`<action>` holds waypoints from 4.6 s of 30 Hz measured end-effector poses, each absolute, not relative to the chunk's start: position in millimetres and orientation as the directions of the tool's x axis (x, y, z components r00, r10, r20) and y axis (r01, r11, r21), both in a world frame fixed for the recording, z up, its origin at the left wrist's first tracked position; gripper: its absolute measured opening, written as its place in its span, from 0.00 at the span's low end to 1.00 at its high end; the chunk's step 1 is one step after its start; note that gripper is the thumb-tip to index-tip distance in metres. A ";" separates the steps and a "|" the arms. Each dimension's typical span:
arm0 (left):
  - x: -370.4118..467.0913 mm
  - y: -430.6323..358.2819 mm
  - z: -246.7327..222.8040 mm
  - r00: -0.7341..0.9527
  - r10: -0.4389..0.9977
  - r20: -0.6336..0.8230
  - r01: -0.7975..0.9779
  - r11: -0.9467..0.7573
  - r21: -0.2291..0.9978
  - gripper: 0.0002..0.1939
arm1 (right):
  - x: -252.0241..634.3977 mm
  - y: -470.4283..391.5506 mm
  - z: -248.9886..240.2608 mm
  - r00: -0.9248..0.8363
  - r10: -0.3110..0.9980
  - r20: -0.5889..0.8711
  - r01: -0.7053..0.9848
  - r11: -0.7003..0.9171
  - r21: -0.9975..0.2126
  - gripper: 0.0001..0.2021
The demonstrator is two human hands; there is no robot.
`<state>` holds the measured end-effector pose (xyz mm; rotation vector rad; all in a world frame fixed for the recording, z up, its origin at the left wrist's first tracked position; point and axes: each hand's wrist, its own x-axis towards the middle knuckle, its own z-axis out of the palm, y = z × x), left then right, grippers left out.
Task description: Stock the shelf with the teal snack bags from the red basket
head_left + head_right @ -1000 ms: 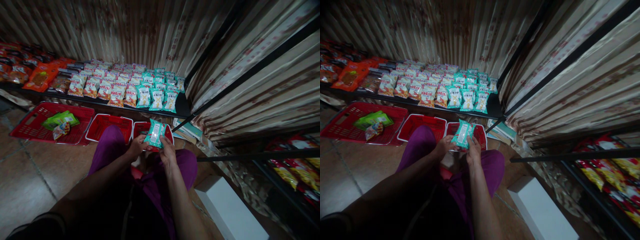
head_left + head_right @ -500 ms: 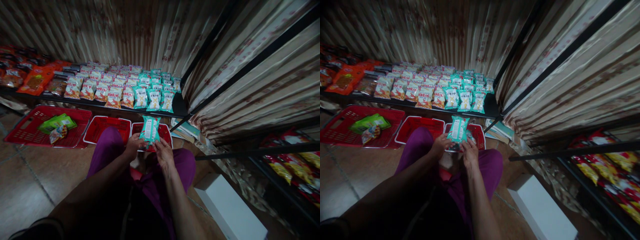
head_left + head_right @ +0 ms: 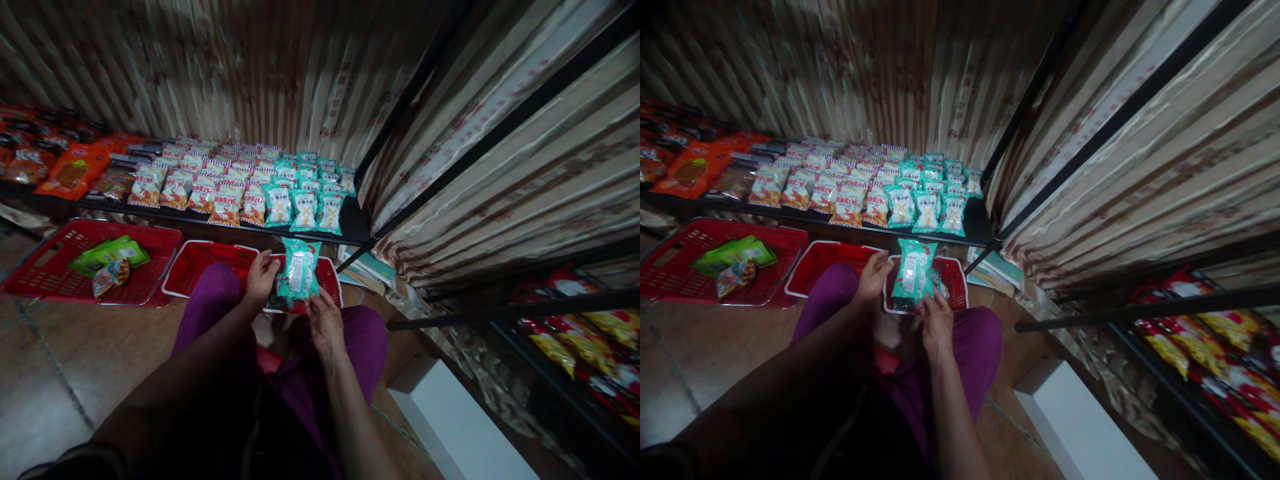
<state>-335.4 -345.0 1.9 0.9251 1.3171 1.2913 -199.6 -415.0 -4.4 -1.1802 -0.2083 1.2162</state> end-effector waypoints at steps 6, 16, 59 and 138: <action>-349.6 -307.5 47.2 0.104 0.972 0.213 0.351 -0.236 0.906 0.11 | -201.0 -420.2 -2.0 0.397 0.817 -0.418 -0.540 -0.160 -0.827 0.17; -338.4 -291.5 46.5 0.161 0.986 -0.053 0.620 -0.059 0.782 0.07 | -194.5 -424.5 -1.0 0.337 0.826 -0.452 -0.558 -0.212 -0.802 0.17; -318.3 -282.9 48.5 0.393 0.811 -0.433 0.168 0.400 0.901 0.13 | -198.8 -426.1 -3.9 -0.162 0.855 0.493 0.783 0.415 -0.463 0.33; -305.9 -336.1 -14.5 0.258 0.908 -0.330 -0.410 0.412 0.814 0.24 | -175.1 -412.5 -12.9 0.270 0.859 -0.435 -0.349 -0.334 -0.876 0.24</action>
